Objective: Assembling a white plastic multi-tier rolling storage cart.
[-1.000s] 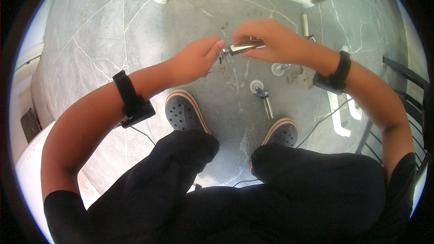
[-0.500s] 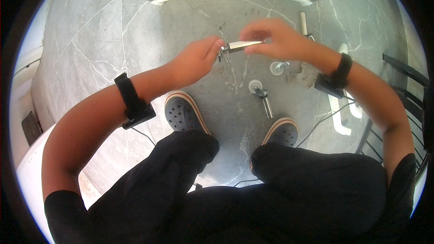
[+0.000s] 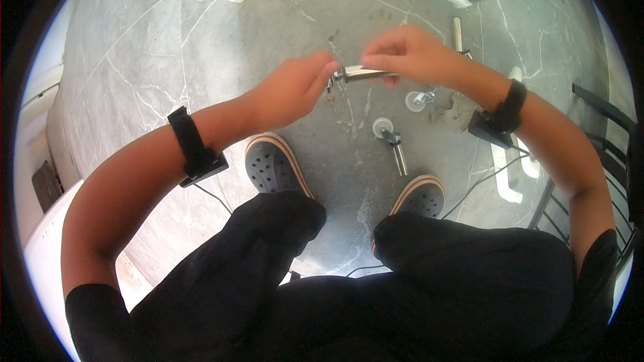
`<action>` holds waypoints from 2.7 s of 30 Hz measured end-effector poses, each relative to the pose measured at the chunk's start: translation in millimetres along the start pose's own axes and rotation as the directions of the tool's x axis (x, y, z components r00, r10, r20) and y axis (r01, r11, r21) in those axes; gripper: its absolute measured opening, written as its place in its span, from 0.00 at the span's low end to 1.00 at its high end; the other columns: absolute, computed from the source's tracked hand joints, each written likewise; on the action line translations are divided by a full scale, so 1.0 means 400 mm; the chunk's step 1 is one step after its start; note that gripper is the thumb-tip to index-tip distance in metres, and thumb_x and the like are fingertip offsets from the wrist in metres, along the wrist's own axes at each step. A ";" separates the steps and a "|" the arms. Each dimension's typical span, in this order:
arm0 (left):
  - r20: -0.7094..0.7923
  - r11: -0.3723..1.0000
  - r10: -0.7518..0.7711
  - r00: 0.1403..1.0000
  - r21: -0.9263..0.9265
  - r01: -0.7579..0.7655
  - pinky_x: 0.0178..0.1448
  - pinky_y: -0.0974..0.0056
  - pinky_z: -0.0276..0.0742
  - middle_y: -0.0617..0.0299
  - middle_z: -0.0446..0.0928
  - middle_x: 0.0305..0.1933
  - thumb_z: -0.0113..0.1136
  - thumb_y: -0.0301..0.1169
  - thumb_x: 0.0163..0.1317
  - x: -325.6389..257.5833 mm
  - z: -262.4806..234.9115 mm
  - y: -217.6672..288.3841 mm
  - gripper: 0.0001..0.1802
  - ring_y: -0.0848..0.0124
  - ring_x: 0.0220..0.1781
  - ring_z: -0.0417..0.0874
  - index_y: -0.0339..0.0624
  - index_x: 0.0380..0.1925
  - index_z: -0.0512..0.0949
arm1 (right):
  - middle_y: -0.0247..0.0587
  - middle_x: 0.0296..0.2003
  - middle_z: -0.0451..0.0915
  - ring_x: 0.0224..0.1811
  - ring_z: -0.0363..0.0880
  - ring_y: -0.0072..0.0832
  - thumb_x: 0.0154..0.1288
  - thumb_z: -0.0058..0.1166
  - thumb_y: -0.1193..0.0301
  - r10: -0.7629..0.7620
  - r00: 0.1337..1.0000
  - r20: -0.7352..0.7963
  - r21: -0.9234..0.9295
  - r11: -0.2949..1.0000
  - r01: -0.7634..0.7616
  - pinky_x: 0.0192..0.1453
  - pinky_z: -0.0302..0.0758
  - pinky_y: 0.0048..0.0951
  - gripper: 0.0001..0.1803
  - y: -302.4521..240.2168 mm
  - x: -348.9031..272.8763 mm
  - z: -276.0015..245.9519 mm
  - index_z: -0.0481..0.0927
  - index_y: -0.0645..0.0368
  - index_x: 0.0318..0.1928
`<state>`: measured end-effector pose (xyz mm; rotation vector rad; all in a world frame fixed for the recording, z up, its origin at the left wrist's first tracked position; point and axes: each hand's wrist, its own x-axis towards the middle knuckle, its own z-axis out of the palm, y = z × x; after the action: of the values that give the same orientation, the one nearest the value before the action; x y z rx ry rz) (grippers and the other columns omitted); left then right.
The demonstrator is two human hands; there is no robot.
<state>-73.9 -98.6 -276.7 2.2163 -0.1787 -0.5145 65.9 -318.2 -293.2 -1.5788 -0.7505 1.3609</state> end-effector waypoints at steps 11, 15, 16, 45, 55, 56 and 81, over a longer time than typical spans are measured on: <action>0.020 0.996 -0.075 0.997 -0.041 0.075 0.37 0.61 0.73 0.53 0.73 0.29 0.37 0.41 0.79 0.003 0.005 0.006 0.19 0.67 0.30 0.76 0.39 0.47 0.72 | 0.33 0.36 0.84 0.36 0.81 0.18 0.61 0.67 0.67 0.005 0.999 -0.034 0.049 0.999 -0.003 0.40 0.76 0.20 0.15 0.021 -0.015 0.009 0.82 0.59 0.45; 0.031 0.999 -0.009 0.999 -0.050 0.011 0.33 0.63 0.73 0.57 0.72 0.29 0.36 0.43 0.79 -0.006 0.022 0.000 0.20 0.72 0.30 0.75 0.40 0.46 0.73 | 0.33 0.35 0.84 0.35 0.81 0.19 0.61 0.67 0.67 0.133 0.989 0.061 0.127 0.982 -0.140 0.40 0.76 0.21 0.15 0.029 -0.016 0.019 0.82 0.60 0.45; 0.031 0.999 -0.009 0.999 -0.051 0.011 0.33 0.63 0.73 0.57 0.72 0.29 0.36 0.43 0.79 -0.005 0.023 0.006 0.20 0.72 0.30 0.75 0.40 0.46 0.73 | 0.33 0.33 0.83 0.33 0.81 0.18 0.62 0.66 0.67 -0.060 0.998 -0.034 0.053 0.997 0.061 0.39 0.76 0.21 0.14 0.051 -0.017 0.029 0.82 0.60 0.46; -0.023 0.998 -0.044 0.999 -0.040 0.043 0.41 0.58 0.70 0.50 0.72 0.27 0.35 0.39 0.79 -0.003 0.003 0.017 0.18 0.61 0.31 0.74 0.38 0.45 0.72 | 0.33 0.31 0.84 0.32 0.79 0.18 0.68 0.59 0.59 -0.212 0.958 -0.195 -0.060 0.977 0.204 0.37 0.75 0.20 0.15 0.045 -0.030 0.028 0.83 0.58 0.45; 0.097 0.801 -0.380 0.920 -0.463 0.380 0.38 0.67 0.70 0.64 0.74 0.32 0.40 0.43 0.77 0.002 -0.005 0.043 0.18 0.75 0.31 0.71 0.42 0.49 0.74 | 0.31 0.32 0.83 0.34 0.77 0.15 0.66 0.62 0.64 -0.168 0.953 -0.254 -0.046 0.986 0.162 0.38 0.73 0.19 0.14 0.046 -0.037 0.035 0.83 0.60 0.46; 0.181 0.797 -0.355 0.917 -0.455 0.398 0.39 0.68 0.69 0.66 0.75 0.34 0.43 0.44 0.76 0.007 -0.014 0.034 0.18 0.77 0.32 0.70 0.42 0.50 0.74 | 0.31 0.32 0.82 0.34 0.77 0.16 0.66 0.62 0.65 -0.204 0.934 -0.294 -0.116 0.977 0.177 0.38 0.73 0.19 0.14 0.046 -0.038 0.035 0.83 0.60 0.46; -0.030 0.974 -0.127 0.991 -0.190 0.119 0.31 0.69 0.68 0.67 0.74 0.26 0.52 0.38 0.72 -0.013 -0.004 0.034 0.13 0.79 0.26 0.70 0.38 0.45 0.73 | 0.30 0.32 0.82 0.32 0.75 0.14 0.65 0.63 0.65 0.049 0.983 -0.179 0.097 0.995 -0.032 0.34 0.72 0.20 0.13 0.020 -0.035 0.020 0.83 0.59 0.46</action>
<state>-77.3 -104.8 -263.7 2.0592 0.0293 -0.5296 54.4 -332.0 -294.3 -1.6260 -0.5392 1.2431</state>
